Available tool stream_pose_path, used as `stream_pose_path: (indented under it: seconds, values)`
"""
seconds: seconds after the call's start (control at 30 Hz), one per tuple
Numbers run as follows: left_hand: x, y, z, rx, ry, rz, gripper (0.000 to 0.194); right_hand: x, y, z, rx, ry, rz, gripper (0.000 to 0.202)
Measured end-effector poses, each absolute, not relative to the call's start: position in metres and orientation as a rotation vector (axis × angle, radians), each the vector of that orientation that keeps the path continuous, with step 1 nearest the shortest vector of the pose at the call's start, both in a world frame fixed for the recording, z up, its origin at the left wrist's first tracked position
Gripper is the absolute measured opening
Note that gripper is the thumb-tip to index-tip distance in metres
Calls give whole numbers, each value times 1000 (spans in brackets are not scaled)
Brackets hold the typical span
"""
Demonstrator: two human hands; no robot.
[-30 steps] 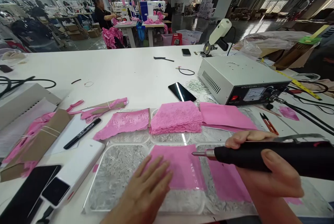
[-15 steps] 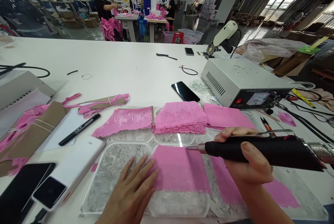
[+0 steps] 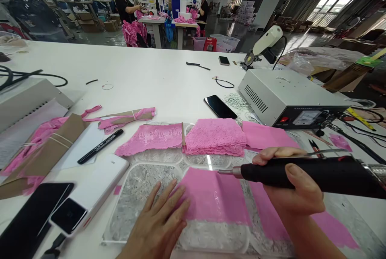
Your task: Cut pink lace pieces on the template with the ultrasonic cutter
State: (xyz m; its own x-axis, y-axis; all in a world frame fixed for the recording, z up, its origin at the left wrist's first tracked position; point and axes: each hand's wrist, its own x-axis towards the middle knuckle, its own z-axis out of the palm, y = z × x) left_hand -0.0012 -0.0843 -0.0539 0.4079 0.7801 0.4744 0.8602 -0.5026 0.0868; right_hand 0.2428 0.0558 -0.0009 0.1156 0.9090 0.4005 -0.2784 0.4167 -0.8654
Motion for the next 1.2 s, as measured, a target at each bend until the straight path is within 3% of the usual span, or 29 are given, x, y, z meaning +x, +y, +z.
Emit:
stream_pose_path:
  seconds: [0.8,1.2]
  values:
    - [-9,-105,-59,-2495,-1513,-701,30,216,55,-2,-762,-1129,1056,8]
    - [-19,-122,-59,-2516,-1527,-726,33,177,43,3,-578,-1204,1294,14]
